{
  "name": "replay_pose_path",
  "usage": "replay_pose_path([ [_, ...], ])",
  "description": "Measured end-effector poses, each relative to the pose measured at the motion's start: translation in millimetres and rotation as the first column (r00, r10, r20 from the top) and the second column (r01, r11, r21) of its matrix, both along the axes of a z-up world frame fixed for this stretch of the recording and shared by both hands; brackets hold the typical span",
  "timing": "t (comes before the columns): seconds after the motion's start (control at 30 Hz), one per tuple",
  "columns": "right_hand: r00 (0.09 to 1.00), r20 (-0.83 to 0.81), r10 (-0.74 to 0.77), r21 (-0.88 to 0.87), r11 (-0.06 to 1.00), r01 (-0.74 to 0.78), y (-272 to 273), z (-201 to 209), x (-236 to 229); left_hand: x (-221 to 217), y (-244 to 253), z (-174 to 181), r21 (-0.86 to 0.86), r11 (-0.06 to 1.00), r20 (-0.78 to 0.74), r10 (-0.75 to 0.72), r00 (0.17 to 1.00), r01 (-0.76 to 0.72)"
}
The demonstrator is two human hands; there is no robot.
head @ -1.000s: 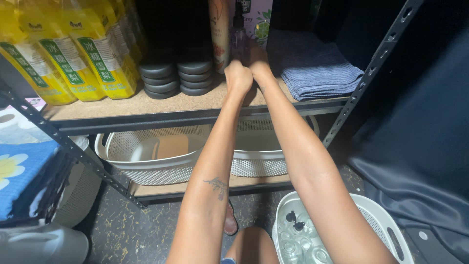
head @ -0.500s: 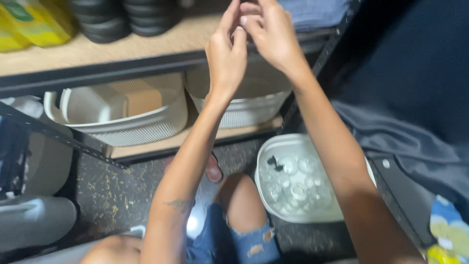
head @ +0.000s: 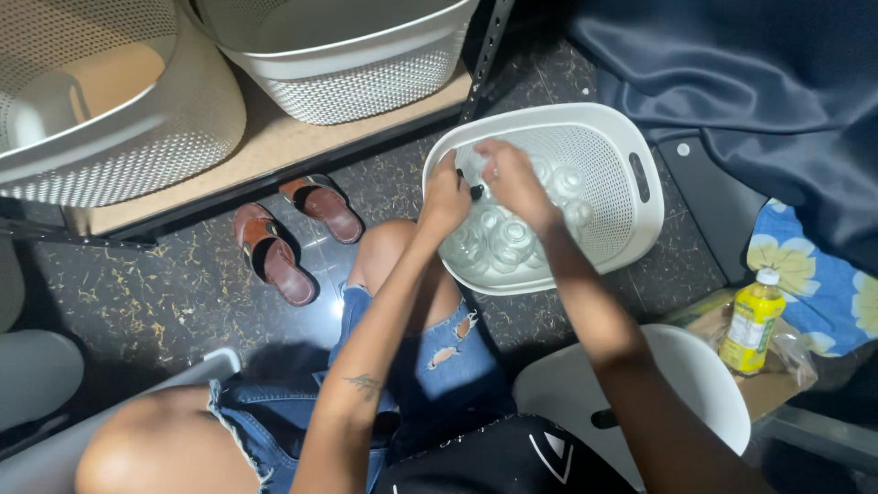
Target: The person, sitting on the floor, takes small glass jars from a white basket and places them onto a shelf, then moves the empty basket and a larger one under the shelf.
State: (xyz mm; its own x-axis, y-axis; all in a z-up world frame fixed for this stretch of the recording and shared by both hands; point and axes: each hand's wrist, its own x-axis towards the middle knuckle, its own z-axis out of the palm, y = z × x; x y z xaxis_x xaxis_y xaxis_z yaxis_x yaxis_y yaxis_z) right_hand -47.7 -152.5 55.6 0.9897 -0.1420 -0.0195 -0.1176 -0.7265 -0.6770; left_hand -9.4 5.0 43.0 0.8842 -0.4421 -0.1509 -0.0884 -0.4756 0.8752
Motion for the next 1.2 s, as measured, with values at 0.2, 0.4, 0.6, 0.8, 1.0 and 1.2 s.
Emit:
replay_pose_path([
  [0.2,0.971,-0.240,-0.007,-0.198,0.979,-0.041,12.2,-60.9,-10.2,-32.0,-13.6,-36.0,0.029,0.998,-0.335,-0.041,0.941,0.054],
  [0.4,0.989,-0.122,0.088,-0.261,0.958,-0.117,9.0,-23.2,-27.1,-35.5,-9.4,-37.9,-0.004,0.999,-0.259,-0.036,0.965,0.036],
  [0.6,0.972,0.080,0.223,-0.283,0.940,-0.192,7.3,64.2,-41.3,-40.4,19.4,6.6,-0.131,0.988,-0.002,-0.082,0.997,0.081],
  [0.8,0.897,0.268,0.352,-0.101,0.936,-0.337,27.5,171.4,-56.6,-49.5,36.0,47.3,-0.295,0.946,0.222,-0.073,0.972,0.138],
  [1.0,0.851,0.477,0.219,0.149,0.934,-0.324,61.5,228.6,-62.8,-62.7,66.7,154.7,-0.402,0.915,0.276,0.082,0.958,0.037],
  [1.2,0.831,0.554,0.045,0.427,0.842,-0.330,92.9,249.4,-37.3,-41.8,103.1,260.5,-0.458,0.883,0.341,0.279,0.898,-0.101],
])
